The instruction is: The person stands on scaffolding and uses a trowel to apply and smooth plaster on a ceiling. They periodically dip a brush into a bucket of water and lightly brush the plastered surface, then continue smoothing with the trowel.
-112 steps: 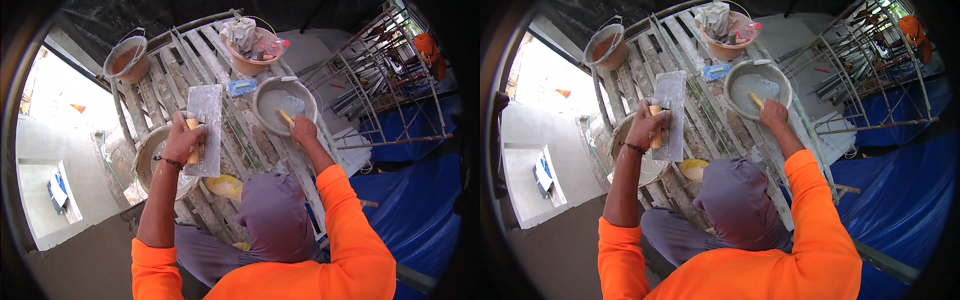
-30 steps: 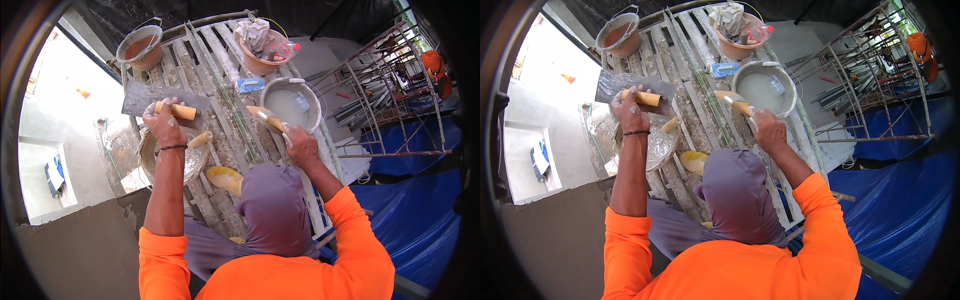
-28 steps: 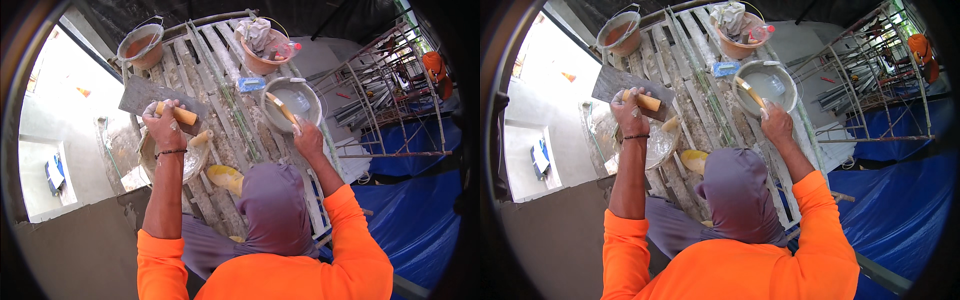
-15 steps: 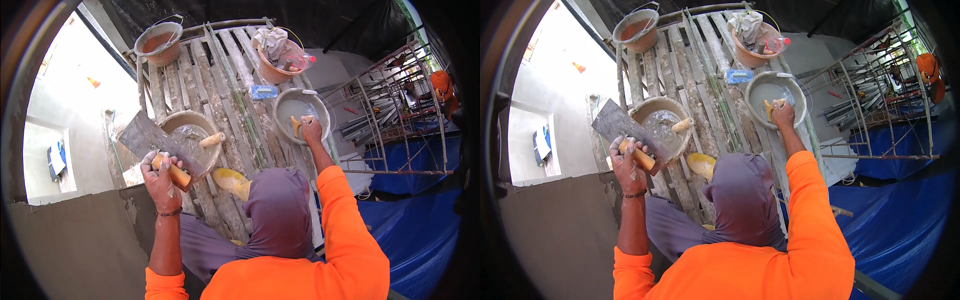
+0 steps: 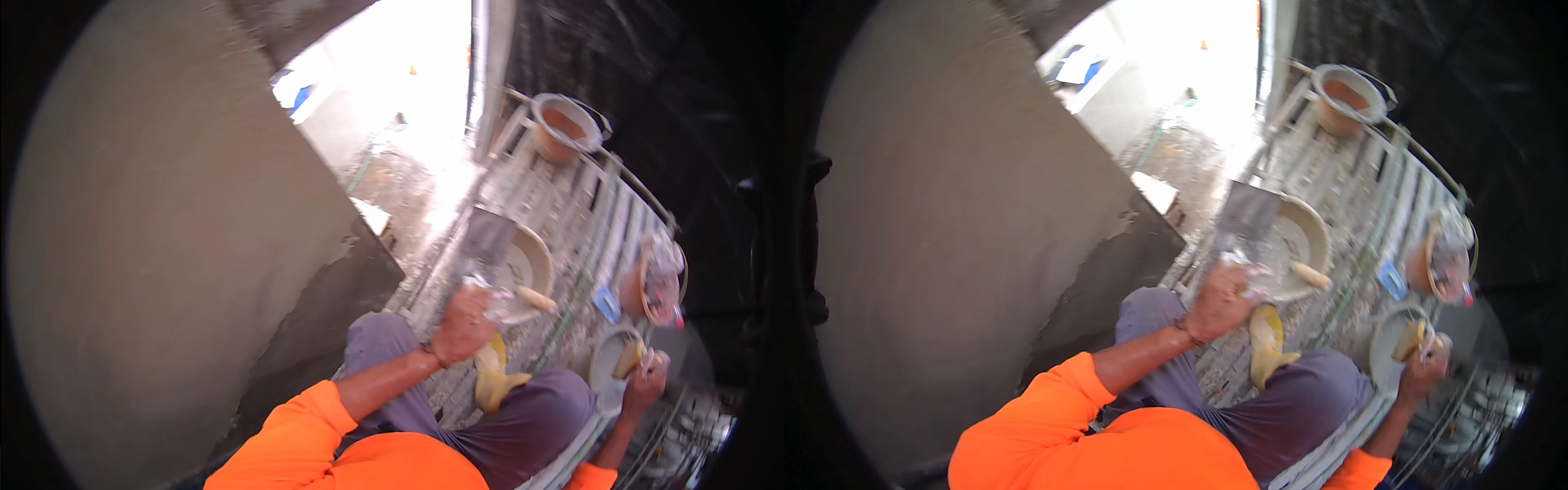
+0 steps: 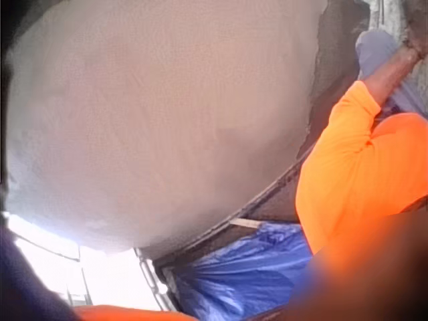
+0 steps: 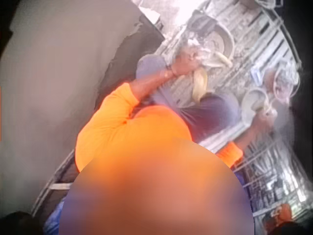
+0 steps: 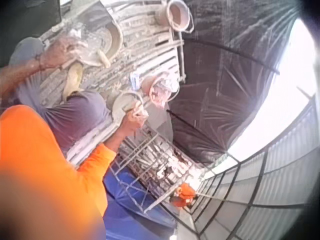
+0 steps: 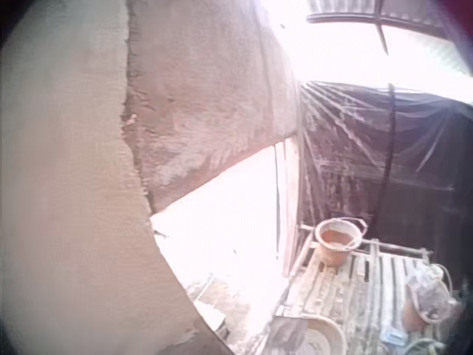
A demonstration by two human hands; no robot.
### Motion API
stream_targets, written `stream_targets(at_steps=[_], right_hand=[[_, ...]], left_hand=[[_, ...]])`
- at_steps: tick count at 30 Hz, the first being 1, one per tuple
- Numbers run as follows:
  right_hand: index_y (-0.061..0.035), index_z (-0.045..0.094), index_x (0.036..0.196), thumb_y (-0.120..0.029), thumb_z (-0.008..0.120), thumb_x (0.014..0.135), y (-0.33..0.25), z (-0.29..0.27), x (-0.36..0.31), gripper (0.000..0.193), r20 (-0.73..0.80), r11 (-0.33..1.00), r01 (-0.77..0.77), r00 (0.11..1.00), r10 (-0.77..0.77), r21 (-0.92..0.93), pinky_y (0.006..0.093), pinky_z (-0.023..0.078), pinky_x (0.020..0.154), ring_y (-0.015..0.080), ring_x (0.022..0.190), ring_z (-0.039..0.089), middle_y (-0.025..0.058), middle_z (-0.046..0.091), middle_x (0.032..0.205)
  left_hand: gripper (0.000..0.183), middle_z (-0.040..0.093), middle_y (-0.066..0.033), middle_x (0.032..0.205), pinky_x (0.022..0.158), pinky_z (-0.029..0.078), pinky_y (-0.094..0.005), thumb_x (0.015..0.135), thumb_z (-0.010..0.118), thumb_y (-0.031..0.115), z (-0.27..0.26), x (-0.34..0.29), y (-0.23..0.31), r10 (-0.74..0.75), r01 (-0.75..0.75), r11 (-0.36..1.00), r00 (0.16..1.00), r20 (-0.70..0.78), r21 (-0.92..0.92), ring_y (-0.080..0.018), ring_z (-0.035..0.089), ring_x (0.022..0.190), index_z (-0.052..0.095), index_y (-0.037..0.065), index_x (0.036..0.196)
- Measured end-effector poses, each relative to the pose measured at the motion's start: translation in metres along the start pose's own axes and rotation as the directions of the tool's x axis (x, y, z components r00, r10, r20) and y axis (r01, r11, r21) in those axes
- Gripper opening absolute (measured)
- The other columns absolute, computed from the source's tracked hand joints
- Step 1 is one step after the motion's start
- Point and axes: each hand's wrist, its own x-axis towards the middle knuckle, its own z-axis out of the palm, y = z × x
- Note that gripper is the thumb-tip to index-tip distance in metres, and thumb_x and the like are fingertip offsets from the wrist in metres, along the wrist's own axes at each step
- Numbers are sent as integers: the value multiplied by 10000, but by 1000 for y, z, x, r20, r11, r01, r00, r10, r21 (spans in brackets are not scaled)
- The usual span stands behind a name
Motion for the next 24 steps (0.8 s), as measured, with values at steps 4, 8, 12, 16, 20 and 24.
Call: stream_targets(at_steps=[4, 8, 12, 16, 20, 24], right_hand=[[30, 591, 993, -121, 566, 1000, -147, 12, 44, 154, 329, 933, 297, 877, -351, 204, 434, 489, 687, 318, 704, 591, 184, 605, 827], [17, 614, 970, -94, 609, 936, -274, 54, 20, 117, 411, 783, 375, 692, -593, 497, 455, 494, 680, 393, 718, 630, 217, 633, 818], [19, 634, 971, -66, 677, 895, -345, 76, -5, 122, 463, 661, 330, 508, -726, 674, 460, 506, 697, 423, 748, 664, 220, 667, 822], [34, 626, 980, -303, 615, 993, -367, 111, -21, 337, 505, 574, 217, 303, -808, 789, 432, 512, 688, 348, 748, 683, 192, 666, 825], [8, 657, 1042, -618, 421, 1037, -377, 156, -35, 669, 794, 714, -376, 115, -596, 590, 365, 534, 692, 208, 756, 673, 119, 685, 904], [-18, 676, 1114, -563, 497, 1029, -398, 192, -51, 580, 874, 801, -554, -247, -419, 228, 340, 550, 737, 177, 854, 678, 101, 700, 967]], left_hand=[[734, 427, -366, 1373, 1131, 375, -537, 737, 841, 370, 4, -4, 26, -6, 10, 998, 998, -60, 61, -516, 481, 1264, 590, 79, 1361], [775, 429, -348, 1313, 1048, 436, -511, 742, 840, 394, -19, -21, 33, 106, -66, 983, 966, -237, 170, -512, 528, 1187, 554, 79, 1390], [683, 452, -318, 1201, 952, 484, -509, 802, 776, 446, -54, -39, 15, -76, 93, 994, 968, -239, 61, -486, 566, 1088, 572, 184, 1399], [533, 462, -290, 1181, 916, 492, -511, 888, 704, 392, -67, -60, -12, -200, 249, 961, 925, -324, 119, -452, 575, 1055, 584, 237, 1384], [461, 459, -295, 1193, 920, 481, -515, 920, 669, 388, -73, -89, -46, -211, 288, 939, 914, -347, 187, -450, 569, 1041, 605, 165, 1318], [501, 458, -291, 1204, 908, 480, -515, 883, 695, 380, -69, -108, -69, -149, 306, 908, 873, -464, 285, -435, 581, 1016, 606, 110, 1296]])
